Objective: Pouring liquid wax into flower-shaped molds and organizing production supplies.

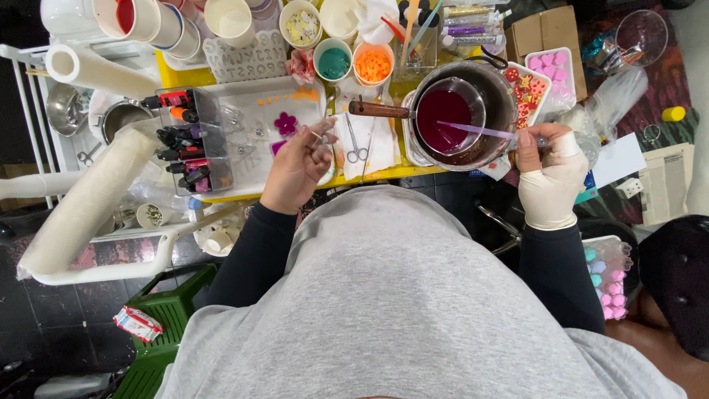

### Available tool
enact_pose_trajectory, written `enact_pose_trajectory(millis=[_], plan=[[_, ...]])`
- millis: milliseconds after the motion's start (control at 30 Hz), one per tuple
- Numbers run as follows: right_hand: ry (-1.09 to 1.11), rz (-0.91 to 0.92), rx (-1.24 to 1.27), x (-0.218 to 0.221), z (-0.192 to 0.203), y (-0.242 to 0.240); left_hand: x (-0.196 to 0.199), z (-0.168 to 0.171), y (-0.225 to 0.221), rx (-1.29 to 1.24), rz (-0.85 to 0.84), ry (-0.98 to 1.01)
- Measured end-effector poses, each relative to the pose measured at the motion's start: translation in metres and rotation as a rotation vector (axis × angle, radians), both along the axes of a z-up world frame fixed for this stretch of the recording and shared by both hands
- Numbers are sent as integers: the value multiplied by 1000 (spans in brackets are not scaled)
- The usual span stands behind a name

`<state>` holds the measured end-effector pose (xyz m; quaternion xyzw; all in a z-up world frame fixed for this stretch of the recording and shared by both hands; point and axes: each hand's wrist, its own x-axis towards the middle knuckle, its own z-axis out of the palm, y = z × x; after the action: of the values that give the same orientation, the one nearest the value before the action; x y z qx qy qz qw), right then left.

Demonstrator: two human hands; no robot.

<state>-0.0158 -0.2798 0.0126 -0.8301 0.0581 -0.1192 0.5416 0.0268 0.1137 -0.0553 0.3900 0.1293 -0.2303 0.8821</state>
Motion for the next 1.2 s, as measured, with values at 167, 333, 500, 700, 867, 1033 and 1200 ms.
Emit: enact_pose_trajectory(millis=[167,333,500,700,867,1033,1200], plan=[[20,7,12,5,-3,-5,-6,27,-8,-116,-28,-31],[-2,62,26,4,-3,-13,-11,19,-8,-110,-27,-136],[9,159,-303,6,28,-9,-14,14,-7,342,11,-428],[17,190,-429,8,30,-8,-21,43,-17,1109,168,-740],[38,218,-364,11,30,-4,-28,42,-17,1280,169,-758],[83,245,-323,17,31,-2,-50,10,4,1465,185,-705],[90,273,-419,22,43,2,-67,0,39,1806,193,-419]])
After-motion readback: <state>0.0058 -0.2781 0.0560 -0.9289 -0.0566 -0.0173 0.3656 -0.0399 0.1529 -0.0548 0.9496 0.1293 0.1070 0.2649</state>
